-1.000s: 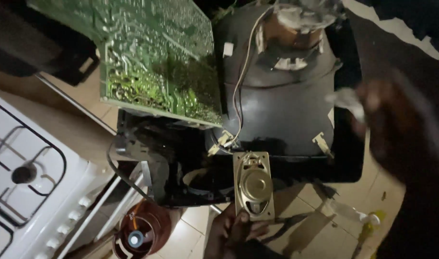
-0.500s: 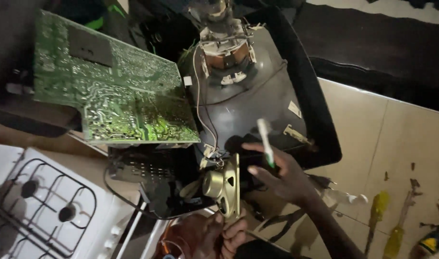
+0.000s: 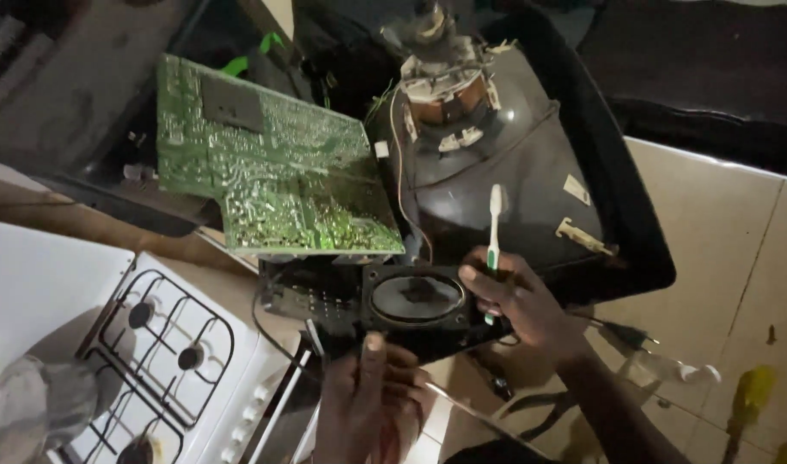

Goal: Cleaning the internal components and circuit boards of a disassembled CRT television using a toothbrush to remove dust.

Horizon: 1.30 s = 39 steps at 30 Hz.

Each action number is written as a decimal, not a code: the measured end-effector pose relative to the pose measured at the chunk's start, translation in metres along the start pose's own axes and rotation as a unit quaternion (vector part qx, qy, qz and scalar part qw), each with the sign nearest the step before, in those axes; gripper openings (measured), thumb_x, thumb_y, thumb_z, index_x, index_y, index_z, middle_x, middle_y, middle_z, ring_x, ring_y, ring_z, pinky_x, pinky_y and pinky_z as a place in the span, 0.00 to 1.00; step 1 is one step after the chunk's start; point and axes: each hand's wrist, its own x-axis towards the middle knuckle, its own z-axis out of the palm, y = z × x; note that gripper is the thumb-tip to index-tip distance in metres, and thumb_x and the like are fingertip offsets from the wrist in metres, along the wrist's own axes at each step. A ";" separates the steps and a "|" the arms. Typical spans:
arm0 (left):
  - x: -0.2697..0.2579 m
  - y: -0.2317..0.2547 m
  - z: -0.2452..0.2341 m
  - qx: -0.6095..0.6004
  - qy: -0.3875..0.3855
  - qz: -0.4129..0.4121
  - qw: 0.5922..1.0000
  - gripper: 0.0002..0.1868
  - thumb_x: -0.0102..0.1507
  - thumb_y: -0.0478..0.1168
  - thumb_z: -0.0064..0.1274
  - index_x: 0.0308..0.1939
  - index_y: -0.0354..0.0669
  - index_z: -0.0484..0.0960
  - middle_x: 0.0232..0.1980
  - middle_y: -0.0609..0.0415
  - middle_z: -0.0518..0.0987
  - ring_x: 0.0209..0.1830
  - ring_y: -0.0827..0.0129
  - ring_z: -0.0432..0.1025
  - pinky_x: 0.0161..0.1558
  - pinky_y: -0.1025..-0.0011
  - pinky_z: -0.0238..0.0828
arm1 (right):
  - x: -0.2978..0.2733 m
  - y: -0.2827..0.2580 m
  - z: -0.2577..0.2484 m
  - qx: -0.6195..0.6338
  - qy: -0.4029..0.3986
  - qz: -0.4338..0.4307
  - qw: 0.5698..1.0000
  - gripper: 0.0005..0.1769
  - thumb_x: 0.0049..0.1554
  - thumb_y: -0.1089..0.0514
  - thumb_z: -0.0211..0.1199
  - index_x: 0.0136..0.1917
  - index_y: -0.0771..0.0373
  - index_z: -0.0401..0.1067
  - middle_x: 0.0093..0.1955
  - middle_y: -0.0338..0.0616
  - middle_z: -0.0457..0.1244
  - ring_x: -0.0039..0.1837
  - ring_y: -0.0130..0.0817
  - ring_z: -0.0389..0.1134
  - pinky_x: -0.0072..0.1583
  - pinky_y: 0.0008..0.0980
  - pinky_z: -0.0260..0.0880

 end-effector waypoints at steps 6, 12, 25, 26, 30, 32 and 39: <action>0.001 0.015 0.040 0.532 0.234 0.400 0.708 0.42 0.49 0.35 0.71 0.66 0.40 0.70 0.53 0.46 0.82 0.46 0.57 0.80 0.47 0.62 0.78 | -0.002 -0.012 -0.002 -0.039 0.232 0.185 0.954 0.34 0.51 0.49 0.67 0.68 0.61 0.69 0.53 0.45 0.59 0.53 0.36 0.64 0.58 0.36 0.68; 0.043 0.045 0.042 0.776 -0.126 0.400 0.471 0.63 0.52 0.49 0.71 0.80 0.35 0.46 0.85 0.43 0.49 0.86 0.51 0.37 0.77 0.48 0.34 | -0.005 -0.013 0.000 -0.025 0.174 0.138 0.975 0.34 0.48 0.52 0.71 0.66 0.63 0.70 0.52 0.45 0.68 0.53 0.29 0.69 0.49 0.27 0.64; 0.043 0.052 0.052 0.677 -0.020 0.266 0.686 0.47 0.43 0.33 0.65 0.67 0.51 0.67 0.57 0.49 0.82 0.45 0.58 0.80 0.43 0.60 0.79 | -0.050 -0.056 -0.026 -0.223 0.009 0.032 0.974 0.30 0.62 0.52 0.52 0.76 0.60 0.62 0.41 0.41 0.65 0.40 0.30 0.72 0.39 0.29 0.72; 0.047 0.050 0.049 0.671 -0.006 0.264 0.692 0.48 0.45 0.35 0.70 0.68 0.52 0.67 0.59 0.49 0.83 0.50 0.56 0.81 0.48 0.57 0.81 | -0.058 -0.061 -0.027 -0.253 0.044 0.067 0.964 0.33 0.60 0.53 0.54 0.78 0.58 0.61 0.45 0.44 0.70 0.43 0.31 0.78 0.44 0.31 0.78; 0.057 0.037 0.036 0.642 -0.012 0.346 0.684 0.45 0.43 0.34 0.72 0.64 0.45 0.71 0.60 0.48 0.81 0.54 0.56 0.80 0.54 0.60 0.79 | -0.075 -0.052 -0.013 -0.214 0.075 0.117 0.967 0.29 0.54 0.51 0.60 0.67 0.63 0.75 0.27 0.43 0.69 0.26 0.31 0.68 0.28 0.28 0.66; 0.060 0.031 0.033 0.617 -0.010 0.385 0.687 0.44 0.44 0.36 0.72 0.64 0.42 0.71 0.66 0.44 0.76 0.65 0.52 0.74 0.66 0.56 0.71 | -0.083 -0.050 0.005 -0.180 0.160 0.140 0.960 0.31 0.52 0.58 0.67 0.70 0.54 0.74 0.31 0.40 0.69 0.29 0.29 0.62 0.32 0.28 0.59; 0.061 0.026 0.036 0.578 0.028 0.356 0.734 0.47 0.44 0.36 0.72 0.67 0.44 0.70 0.68 0.47 0.76 0.67 0.55 0.72 0.69 0.58 0.67 | -0.102 -0.006 0.031 -0.235 0.200 0.072 0.949 0.18 0.56 0.54 0.62 0.60 0.55 0.77 0.26 0.35 0.63 0.29 0.26 0.65 0.34 0.28 0.64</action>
